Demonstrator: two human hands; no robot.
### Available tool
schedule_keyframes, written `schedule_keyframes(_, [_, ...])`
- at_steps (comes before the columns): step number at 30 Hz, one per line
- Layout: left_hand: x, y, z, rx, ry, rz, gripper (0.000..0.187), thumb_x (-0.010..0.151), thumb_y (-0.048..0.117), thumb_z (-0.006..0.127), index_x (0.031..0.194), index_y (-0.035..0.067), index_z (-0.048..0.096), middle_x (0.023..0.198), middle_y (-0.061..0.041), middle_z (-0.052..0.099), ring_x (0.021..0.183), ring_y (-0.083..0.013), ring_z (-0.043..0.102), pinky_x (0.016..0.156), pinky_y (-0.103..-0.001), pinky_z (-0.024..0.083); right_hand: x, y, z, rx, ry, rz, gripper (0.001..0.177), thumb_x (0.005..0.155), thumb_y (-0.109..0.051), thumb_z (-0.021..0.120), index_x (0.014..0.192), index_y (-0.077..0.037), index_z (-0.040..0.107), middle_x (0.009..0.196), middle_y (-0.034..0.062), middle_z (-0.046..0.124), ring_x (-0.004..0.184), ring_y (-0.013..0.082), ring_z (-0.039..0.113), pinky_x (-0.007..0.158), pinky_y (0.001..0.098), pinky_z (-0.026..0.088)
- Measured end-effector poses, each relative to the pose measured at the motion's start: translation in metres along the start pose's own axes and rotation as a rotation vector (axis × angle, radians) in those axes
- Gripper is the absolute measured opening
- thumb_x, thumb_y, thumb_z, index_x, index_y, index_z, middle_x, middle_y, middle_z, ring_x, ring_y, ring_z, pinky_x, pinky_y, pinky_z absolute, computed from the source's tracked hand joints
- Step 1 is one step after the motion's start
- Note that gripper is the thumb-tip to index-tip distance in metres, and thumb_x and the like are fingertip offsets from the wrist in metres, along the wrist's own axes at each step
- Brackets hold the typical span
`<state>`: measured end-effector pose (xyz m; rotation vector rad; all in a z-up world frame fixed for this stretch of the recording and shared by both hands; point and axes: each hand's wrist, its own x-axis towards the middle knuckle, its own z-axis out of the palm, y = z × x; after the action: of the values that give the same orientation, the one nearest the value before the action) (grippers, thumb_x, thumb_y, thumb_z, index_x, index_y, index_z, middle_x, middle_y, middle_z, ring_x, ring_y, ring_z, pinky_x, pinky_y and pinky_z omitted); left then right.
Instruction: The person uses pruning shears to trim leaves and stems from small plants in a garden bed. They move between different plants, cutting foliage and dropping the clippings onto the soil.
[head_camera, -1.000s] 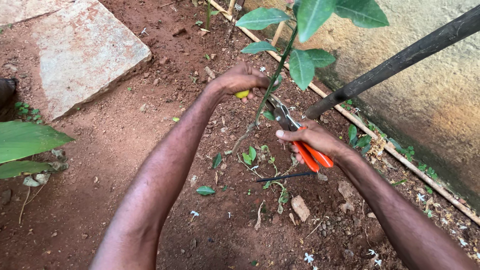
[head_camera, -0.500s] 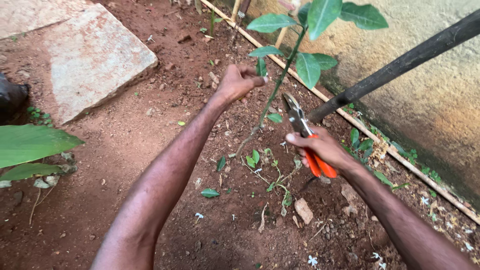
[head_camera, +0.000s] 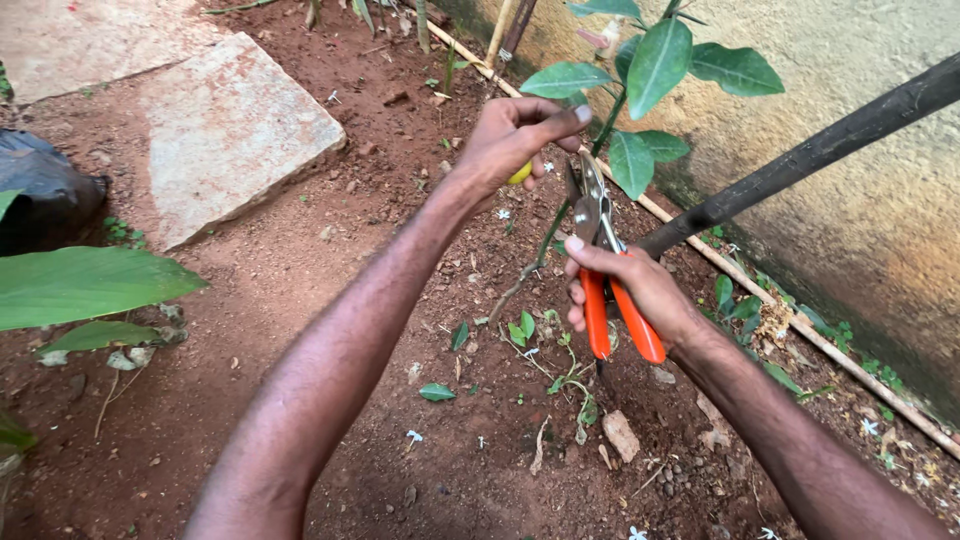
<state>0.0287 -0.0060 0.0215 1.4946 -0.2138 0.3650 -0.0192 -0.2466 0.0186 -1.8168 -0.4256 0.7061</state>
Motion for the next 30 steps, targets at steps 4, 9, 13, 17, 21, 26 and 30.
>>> schedule_keyframes(4, [0.005, 0.002, 0.005, -0.020, 0.111, -0.107, 0.056, 0.082, 0.050, 0.077, 0.109, 0.001, 0.074, 0.084, -0.013, 0.081, 0.038, -0.0035, 0.058, 0.031, -0.019, 0.049, 0.007, -0.008, 0.008, -0.033, 0.095, -0.022, 0.053, 0.089, -0.057, 0.064, 0.089, -0.004, 0.063, 0.067, 0.0040, 0.063, 0.055, 0.0183, 0.069, 0.056, 0.0347, 0.064])
schedule_keyframes(9, [0.009, 0.003, 0.010, -0.088, 0.211, -0.069, 0.035, 0.082, 0.026, 0.082, 0.101, -0.003, 0.079, 0.086, -0.014, 0.078, 0.043, -0.0018, 0.055, 0.032, -0.019, 0.046, 0.013, -0.009, 0.012, 0.076, 0.165, -0.007, 0.052, 0.091, -0.057, 0.066, 0.090, -0.005, 0.062, 0.067, 0.0032, 0.060, 0.052, 0.0169, 0.066, 0.050, 0.0325, 0.061])
schedule_keyframes(13, [0.004, 0.005, 0.006, -0.044, 0.201, -0.086, 0.023, 0.079, 0.019, 0.083, 0.093, 0.002, 0.077, 0.080, -0.010, 0.078, 0.041, -0.0030, 0.053, 0.032, -0.018, 0.045, 0.017, -0.008, 0.011, 0.080, 0.195, -0.011, 0.052, 0.091, -0.055, 0.065, 0.089, -0.004, 0.062, 0.065, 0.0033, 0.060, 0.049, 0.0163, 0.066, 0.046, 0.0316, 0.061])
schedule_keyframes(17, [-0.010, 0.009, -0.005, 0.018, 0.111, -0.103, 0.021, 0.082, 0.016, 0.083, 0.081, -0.003, 0.074, 0.074, -0.012, 0.075, 0.042, -0.0040, 0.054, 0.034, -0.020, 0.046, 0.023, -0.009, 0.010, 0.074, 0.204, 0.001, 0.046, 0.093, -0.049, 0.067, 0.087, -0.004, 0.060, 0.063, 0.0019, 0.059, 0.046, 0.0150, 0.063, 0.043, 0.0293, 0.059])
schedule_keyframes(21, [-0.019, 0.014, -0.011, 0.085, 0.079, -0.137, 0.020, 0.084, 0.017, 0.081, 0.080, -0.001, 0.074, 0.069, -0.010, 0.072, 0.042, -0.0025, 0.053, 0.034, -0.019, 0.045, 0.025, -0.011, 0.016, 0.066, 0.228, -0.011, 0.035, 0.094, -0.038, 0.071, 0.084, -0.010, 0.053, 0.061, -0.0006, 0.055, 0.043, 0.0110, 0.055, 0.039, 0.0268, 0.053])
schedule_keyframes(26, [-0.016, 0.013, -0.014, 0.099, 0.078, -0.116, 0.018, 0.083, 0.016, 0.081, 0.081, 0.000, 0.076, 0.072, -0.009, 0.075, 0.043, -0.0019, 0.053, 0.034, -0.019, 0.046, 0.019, -0.013, 0.020, 0.074, 0.235, 0.003, 0.033, 0.096, -0.033, 0.069, 0.083, -0.011, 0.049, 0.058, -0.0033, 0.048, 0.042, 0.0087, 0.048, 0.035, 0.0253, 0.045])
schedule_keyframes(30, [-0.015, 0.008, -0.020, 0.025, 0.048, -0.081, 0.017, 0.085, 0.017, 0.081, 0.082, 0.001, 0.077, 0.078, -0.009, 0.077, 0.045, -0.0017, 0.053, 0.035, -0.017, 0.047, 0.017, -0.013, 0.013, 0.091, 0.223, 0.022, 0.033, 0.097, -0.033, 0.067, 0.082, -0.011, 0.048, 0.057, -0.0042, 0.047, 0.042, 0.0077, 0.047, 0.036, 0.0249, 0.043])
